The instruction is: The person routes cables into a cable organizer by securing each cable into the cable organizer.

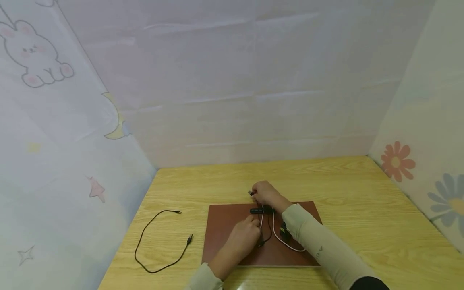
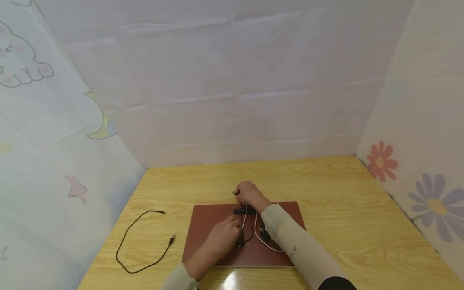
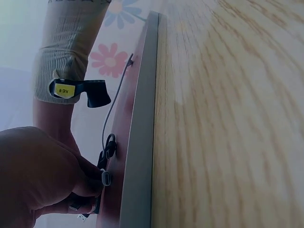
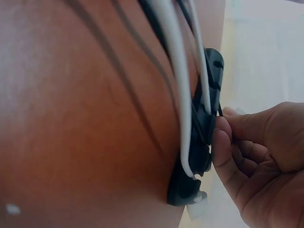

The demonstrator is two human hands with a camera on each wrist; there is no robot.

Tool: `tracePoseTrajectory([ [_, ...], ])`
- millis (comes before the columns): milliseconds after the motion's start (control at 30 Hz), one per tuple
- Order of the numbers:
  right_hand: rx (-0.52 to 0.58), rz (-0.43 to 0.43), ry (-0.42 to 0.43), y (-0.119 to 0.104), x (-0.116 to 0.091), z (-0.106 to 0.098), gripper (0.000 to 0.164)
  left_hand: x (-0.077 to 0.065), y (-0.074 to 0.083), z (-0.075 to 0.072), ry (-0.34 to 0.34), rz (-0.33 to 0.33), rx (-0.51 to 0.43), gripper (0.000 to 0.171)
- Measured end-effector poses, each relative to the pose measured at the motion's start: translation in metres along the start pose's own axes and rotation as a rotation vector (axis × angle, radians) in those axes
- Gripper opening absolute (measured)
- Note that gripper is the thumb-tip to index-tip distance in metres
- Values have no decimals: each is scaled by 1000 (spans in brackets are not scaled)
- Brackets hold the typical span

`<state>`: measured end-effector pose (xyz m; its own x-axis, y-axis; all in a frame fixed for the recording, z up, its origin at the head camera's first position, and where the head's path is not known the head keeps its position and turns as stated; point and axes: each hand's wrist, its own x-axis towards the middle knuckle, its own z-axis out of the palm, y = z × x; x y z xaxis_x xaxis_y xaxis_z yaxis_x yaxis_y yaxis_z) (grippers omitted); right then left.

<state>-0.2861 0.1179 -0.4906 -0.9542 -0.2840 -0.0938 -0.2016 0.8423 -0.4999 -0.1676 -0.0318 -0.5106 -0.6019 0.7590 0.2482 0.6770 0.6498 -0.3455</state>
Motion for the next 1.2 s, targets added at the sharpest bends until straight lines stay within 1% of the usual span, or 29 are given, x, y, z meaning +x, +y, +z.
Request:
tracePoseTrajectory([
  [100, -26, 0, -6, -2, 1, 3, 20, -1, 0, 1, -10, -9, -5, 15],
  [200, -70, -15, -16, -4, 2, 7, 21, -2, 2, 1, -36, -20, -15, 14],
  [333, -101, -27, -24, -6, 2, 9, 22, -4, 4, -1, -54, -35, -13, 13],
  [500, -108, -34, -2, -6, 1, 8, 24, -5, 3, -4, -40, -50, 6, 15],
  [633, -134, -61, -2, -7, 2, 10, 21, -7, 1, -4, -36, -44, 5, 16],
  [767, -199, -87, 4, -9, 4, 12, 20, -8, 0, -2, -42, -50, 2, 14],
  [967, -314, -135, 44, -11, 7, 17, 25, -8, -1, 3, -28, -90, -4, 12],
  [1100, -359, -165, 66, -12, 7, 20, 27, -8, 0, 5, -14, -90, -6, 12],
  [1200, -398, -189, 78, -12, 6, 21, 25, -7, 0, 6, -10, -91, -31, 14],
])
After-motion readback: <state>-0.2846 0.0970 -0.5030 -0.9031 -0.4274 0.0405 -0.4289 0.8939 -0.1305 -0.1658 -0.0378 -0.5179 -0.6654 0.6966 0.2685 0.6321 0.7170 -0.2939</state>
